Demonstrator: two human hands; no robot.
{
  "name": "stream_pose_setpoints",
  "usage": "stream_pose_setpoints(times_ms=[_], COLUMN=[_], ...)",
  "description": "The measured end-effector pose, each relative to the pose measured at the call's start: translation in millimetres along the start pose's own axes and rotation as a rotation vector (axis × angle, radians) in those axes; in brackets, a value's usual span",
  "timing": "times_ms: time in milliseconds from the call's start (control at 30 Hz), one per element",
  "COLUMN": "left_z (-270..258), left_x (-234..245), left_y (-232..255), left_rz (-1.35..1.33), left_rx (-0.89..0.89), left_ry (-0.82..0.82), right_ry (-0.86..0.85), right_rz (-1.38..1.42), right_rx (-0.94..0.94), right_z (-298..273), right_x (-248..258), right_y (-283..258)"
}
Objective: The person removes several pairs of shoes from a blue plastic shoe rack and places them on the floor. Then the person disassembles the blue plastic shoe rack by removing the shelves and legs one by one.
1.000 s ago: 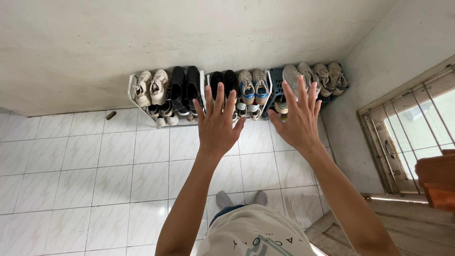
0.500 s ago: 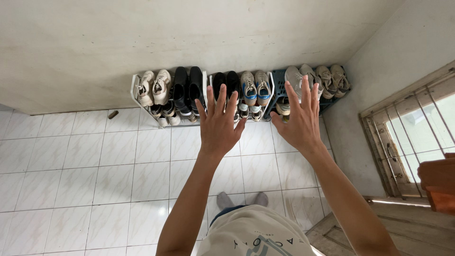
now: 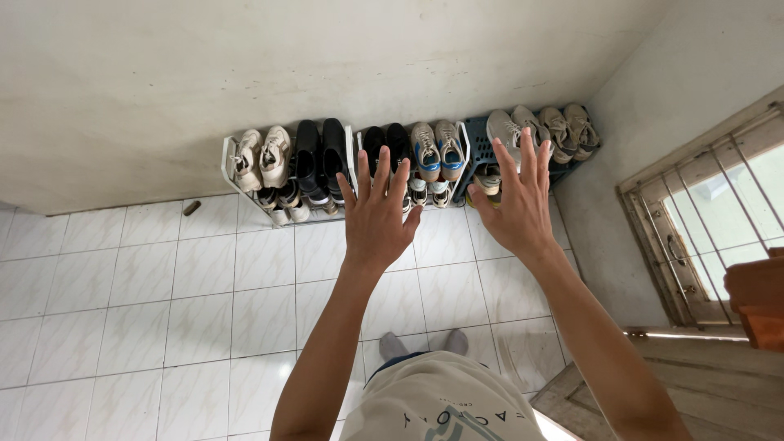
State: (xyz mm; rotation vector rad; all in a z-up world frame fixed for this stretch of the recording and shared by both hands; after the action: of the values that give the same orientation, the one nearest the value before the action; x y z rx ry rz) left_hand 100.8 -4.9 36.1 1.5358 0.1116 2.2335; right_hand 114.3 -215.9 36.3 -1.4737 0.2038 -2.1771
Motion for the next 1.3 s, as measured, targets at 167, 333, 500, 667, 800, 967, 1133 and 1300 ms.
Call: stream_pose_setpoints(times_ms=[167,333,500,667,800,967,1133,1300], left_z=[5,11,17,23,29,45,71,97], left_x=[-4,-13,-31,-57,-84,-117,-160,-208], left_y=[-4,-5,7,32,59,109,161,201], left_rz=[0.005,-0.017,-0.083,-0.131,-0.152,-0.191,-0.194,-0.201], left_rx=[-0.039,-0.067,-0.108,-0.146,-0.161,-0.201,-0.19,-0.142], left_ry=[-0.017,-0.064,-0.121,-0.232,-0.324,-0.345,-0.369,-0.397], right_ry=[-0.001,-0.007,-0.038,-0.055,-0.009,-0.036,-0.084,-0.139], right_rz=[0.015,0.046,0.056,0.092,0.106,0.102,0.133,0.129], right_rx=[-0.037,-0.093,-0.194,-0.304,-0.307,-0.369,-0.373,-0.335], right_z=[-1,-7,-21,-39,-49,-57,-50,-34], right_x=[-16,-23,-21,-14,-3,9,23,28], right_y=[8,10,23,52,84,138,200,262])
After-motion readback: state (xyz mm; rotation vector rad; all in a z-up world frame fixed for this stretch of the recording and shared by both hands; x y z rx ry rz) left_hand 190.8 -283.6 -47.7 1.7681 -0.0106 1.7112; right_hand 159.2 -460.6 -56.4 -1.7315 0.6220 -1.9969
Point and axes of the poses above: each hand's wrist, its own z-axis towards the middle knuckle, its own x-axis out of the back of the hand, y = z × x, the point moved 10 cm from there along z, towards the middle knuckle, and after that the axes turned 2 degrees about x, right-handed, at the moved point
